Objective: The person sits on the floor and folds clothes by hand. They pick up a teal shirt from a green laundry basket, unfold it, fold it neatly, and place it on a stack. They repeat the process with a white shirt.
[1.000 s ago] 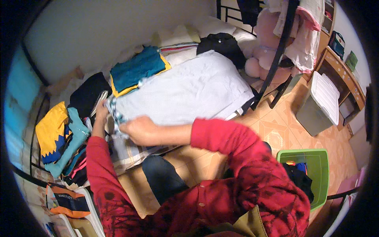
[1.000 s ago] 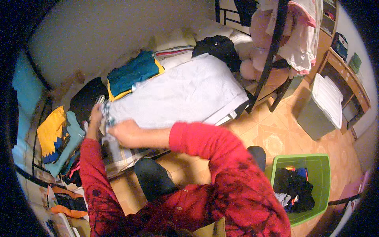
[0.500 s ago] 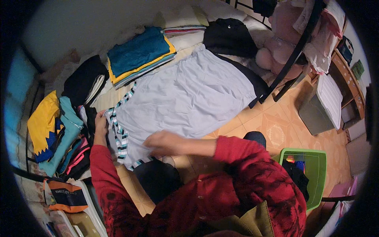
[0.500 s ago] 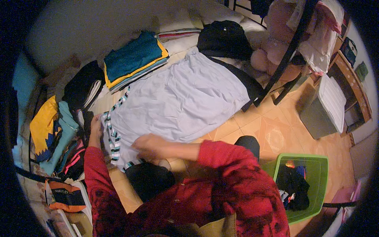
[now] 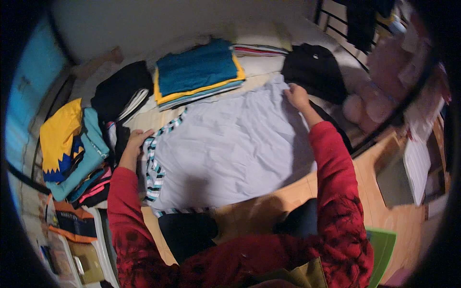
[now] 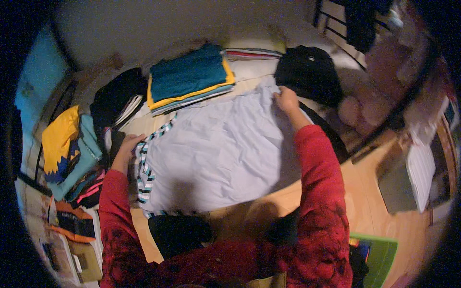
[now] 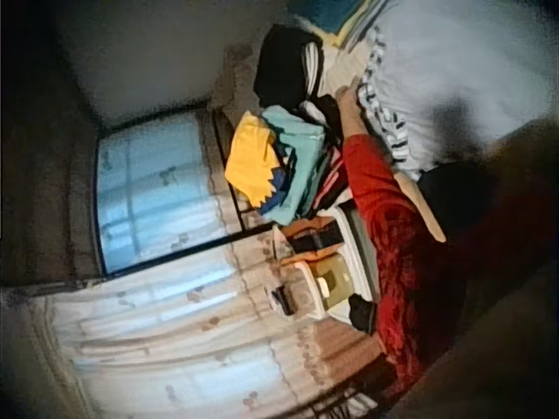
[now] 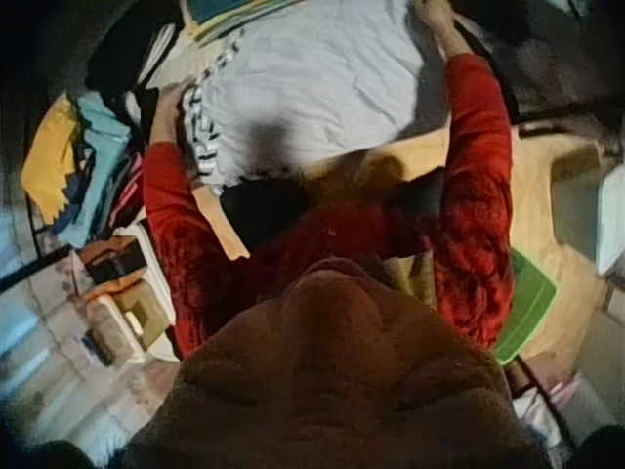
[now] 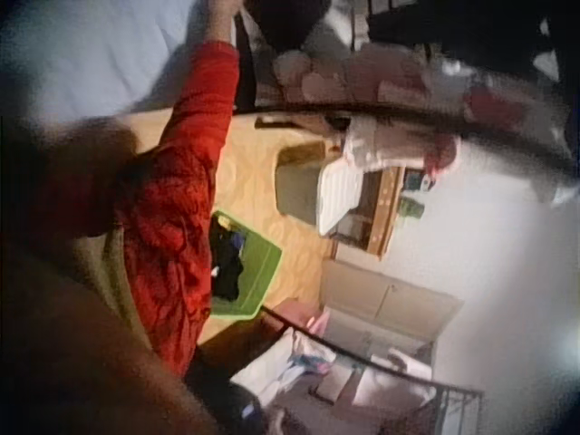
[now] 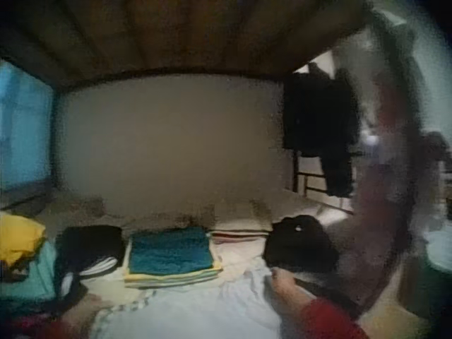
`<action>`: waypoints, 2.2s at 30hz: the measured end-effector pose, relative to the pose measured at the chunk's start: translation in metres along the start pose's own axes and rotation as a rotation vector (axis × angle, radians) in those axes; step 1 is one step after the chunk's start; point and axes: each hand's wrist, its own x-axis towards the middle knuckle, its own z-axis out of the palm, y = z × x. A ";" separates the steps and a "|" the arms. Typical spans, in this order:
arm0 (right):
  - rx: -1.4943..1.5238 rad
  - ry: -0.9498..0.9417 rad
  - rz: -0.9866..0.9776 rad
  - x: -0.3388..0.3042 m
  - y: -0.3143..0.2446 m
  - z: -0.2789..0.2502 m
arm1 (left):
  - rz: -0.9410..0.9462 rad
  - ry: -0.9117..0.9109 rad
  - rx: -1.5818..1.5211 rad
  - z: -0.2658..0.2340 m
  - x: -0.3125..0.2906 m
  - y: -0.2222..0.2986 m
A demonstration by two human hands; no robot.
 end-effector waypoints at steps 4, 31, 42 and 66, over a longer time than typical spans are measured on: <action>-0.026 -0.004 -0.050 0.051 0.011 0.037 | 0.141 0.154 0.228 0.011 -0.009 0.018; 0.671 -0.040 -0.120 0.137 0.014 -0.024 | 0.804 0.294 0.162 0.149 -0.010 0.128; 0.057 0.417 -0.148 0.197 0.032 -0.021 | 0.986 0.632 0.323 0.149 -0.014 0.188; 0.013 -0.147 -0.195 -0.177 0.065 -0.154 | 1.327 0.148 0.673 0.169 -0.227 0.096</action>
